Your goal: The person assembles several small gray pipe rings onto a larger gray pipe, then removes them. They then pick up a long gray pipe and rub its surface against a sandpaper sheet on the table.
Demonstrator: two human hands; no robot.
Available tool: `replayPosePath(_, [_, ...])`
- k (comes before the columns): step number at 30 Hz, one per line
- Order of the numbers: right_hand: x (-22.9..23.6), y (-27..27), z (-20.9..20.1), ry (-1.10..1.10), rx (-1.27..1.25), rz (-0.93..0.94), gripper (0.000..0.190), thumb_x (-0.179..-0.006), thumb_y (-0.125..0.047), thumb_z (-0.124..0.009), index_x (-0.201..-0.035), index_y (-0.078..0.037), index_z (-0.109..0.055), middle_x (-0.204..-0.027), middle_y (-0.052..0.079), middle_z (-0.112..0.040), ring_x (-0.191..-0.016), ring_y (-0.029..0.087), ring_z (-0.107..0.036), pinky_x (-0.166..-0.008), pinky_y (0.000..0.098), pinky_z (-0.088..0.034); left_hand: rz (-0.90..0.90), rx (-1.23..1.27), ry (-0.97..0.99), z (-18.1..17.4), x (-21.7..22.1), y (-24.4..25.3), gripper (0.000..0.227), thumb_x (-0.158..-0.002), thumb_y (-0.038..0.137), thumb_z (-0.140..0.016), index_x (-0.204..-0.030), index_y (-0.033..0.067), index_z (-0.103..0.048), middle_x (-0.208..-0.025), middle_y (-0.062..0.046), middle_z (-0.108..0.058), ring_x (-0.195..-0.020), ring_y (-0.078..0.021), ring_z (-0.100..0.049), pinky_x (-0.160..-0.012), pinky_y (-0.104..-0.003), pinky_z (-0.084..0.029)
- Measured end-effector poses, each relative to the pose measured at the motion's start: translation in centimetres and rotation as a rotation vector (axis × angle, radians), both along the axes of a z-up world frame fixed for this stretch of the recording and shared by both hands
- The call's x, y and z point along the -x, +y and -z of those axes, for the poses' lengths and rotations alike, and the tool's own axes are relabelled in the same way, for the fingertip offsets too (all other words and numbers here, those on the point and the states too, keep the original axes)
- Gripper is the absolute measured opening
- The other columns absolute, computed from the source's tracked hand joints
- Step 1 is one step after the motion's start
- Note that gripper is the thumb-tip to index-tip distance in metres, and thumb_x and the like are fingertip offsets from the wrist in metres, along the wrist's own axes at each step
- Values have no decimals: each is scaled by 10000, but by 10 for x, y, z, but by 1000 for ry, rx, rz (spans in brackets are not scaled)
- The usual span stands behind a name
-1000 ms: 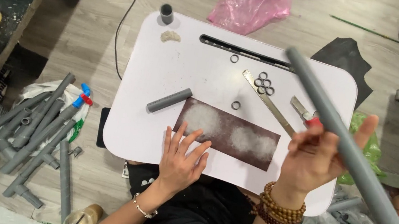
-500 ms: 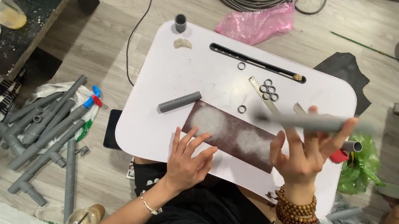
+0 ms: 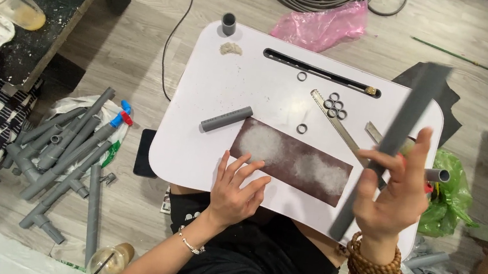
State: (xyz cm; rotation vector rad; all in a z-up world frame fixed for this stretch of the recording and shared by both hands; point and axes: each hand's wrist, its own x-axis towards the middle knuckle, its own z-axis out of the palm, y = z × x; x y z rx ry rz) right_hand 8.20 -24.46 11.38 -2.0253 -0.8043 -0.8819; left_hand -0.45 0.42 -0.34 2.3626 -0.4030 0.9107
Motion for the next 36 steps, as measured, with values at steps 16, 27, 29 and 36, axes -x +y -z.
replayPosePath(16, [58,-20,-26,486,-887,-169,1284,-750,-911,-322,-1811,-304,72,-1006,124,-859,-1037,369,-893,-1519,744,-637,13,35,-82,2,1,1,155,-931,95,-693,-1055,155,-765,-1271,-127,-700,-1146,-309,-696,-1135,-541,-467])
replayPosePath(27, [33,0,0,192,-137,-232,595,-1105,-61,-479,-1673,-145,-323,-1773,210,-138,-1727,427,-142,-1479,706,-158,36,31,-93,0,1,1,205,-906,55,-662,-1070,148,-741,-1262,-132,-693,-1095,-292,-720,-1110,-535,-482])
replayPosePath(29, [32,-1,10,152,62,-64,663,-1144,-117,-543,-1726,-246,-252,-1836,138,46,-1751,437,-28,-1483,725,-92,39,30,-85,-2,0,2,203,-902,55,-664,-1066,144,-744,-1254,-128,-696,-1087,-286,-718,-1110,-532,-479])
replayPosePath(36, [21,22,22,270,-578,134,1035,-1159,-13,-632,-1723,-373,157,-1938,-28,-177,-1866,196,-366,-1505,416,-471,26,6,-91,-2,0,1,186,-911,62,-683,-1066,143,-746,-1229,-106,-712,-1098,-278,-708,-1108,-524,-478])
